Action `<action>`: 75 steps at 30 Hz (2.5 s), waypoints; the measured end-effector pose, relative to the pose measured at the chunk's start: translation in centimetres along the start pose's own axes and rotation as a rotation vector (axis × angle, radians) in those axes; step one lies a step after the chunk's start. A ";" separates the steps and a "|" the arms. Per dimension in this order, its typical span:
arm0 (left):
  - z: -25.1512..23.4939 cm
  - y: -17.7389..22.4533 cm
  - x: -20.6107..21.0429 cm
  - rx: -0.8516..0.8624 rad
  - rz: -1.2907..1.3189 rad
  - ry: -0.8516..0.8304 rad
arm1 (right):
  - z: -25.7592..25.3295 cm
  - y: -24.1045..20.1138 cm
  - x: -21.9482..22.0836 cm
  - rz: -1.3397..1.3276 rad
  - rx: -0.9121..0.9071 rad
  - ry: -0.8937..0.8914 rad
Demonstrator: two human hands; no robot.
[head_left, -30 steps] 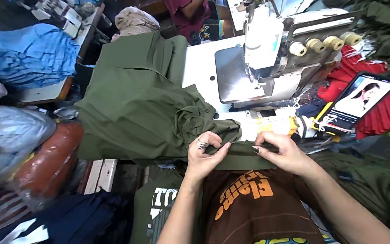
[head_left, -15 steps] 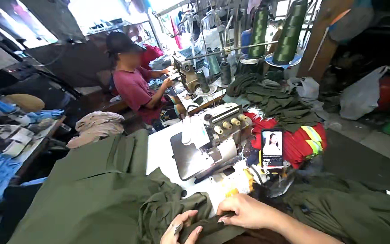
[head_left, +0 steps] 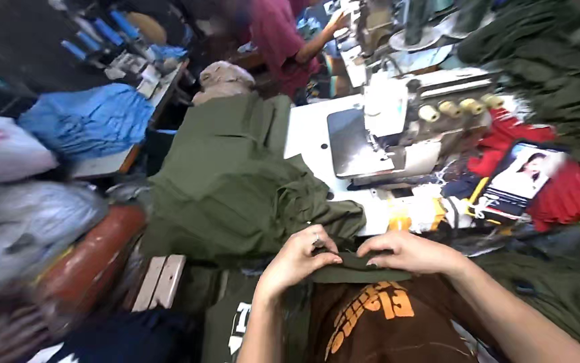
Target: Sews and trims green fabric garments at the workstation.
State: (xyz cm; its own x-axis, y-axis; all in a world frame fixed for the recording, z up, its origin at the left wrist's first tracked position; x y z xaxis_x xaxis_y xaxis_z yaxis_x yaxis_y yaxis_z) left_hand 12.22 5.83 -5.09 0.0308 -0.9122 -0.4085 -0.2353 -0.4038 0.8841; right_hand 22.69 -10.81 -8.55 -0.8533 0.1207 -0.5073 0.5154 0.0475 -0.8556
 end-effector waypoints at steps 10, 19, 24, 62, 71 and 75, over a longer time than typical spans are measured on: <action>-4.2 -5.8 -5.3 -0.439 -0.564 0.081 | -9.1 6.8 -3.0 0.066 0.277 0.184; -1.7 -0.1 -5.8 -0.059 -0.345 0.286 | -7.6 3.2 -3.1 -0.035 0.030 0.291; -1.8 2.1 -5.7 0.055 -0.346 0.329 | -6.1 0.6 -4.9 0.080 0.057 0.502; -20.0 -3.2 1.4 -0.190 -0.417 0.355 | 4.2 7.8 -6.6 -0.488 0.515 0.805; -20.7 -4.1 0.9 -0.276 -0.368 0.421 | 2.4 8.5 -8.6 -0.373 0.451 0.960; -20.6 -4.2 0.8 -0.255 -0.356 0.451 | 2.1 8.5 -8.7 -0.288 0.413 0.972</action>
State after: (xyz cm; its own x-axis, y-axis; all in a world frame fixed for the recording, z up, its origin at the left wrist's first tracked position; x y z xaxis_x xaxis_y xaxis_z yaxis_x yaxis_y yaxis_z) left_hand 33.24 5.38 -4.44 0.4848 -0.6353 -0.6011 0.1027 -0.6412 0.7605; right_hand 34.31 -13.58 -11.60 -0.4175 0.8978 -0.1401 0.0858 -0.1145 -0.9897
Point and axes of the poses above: each hand's wrist, its own z-axis away from the middle knuckle, its own x-axis out of the palm, y = z × x, the point moved 7 cm from there along -z, towards the middle knuckle, and after that the axes turned 9 degrees about z, right-handed, at the moved point
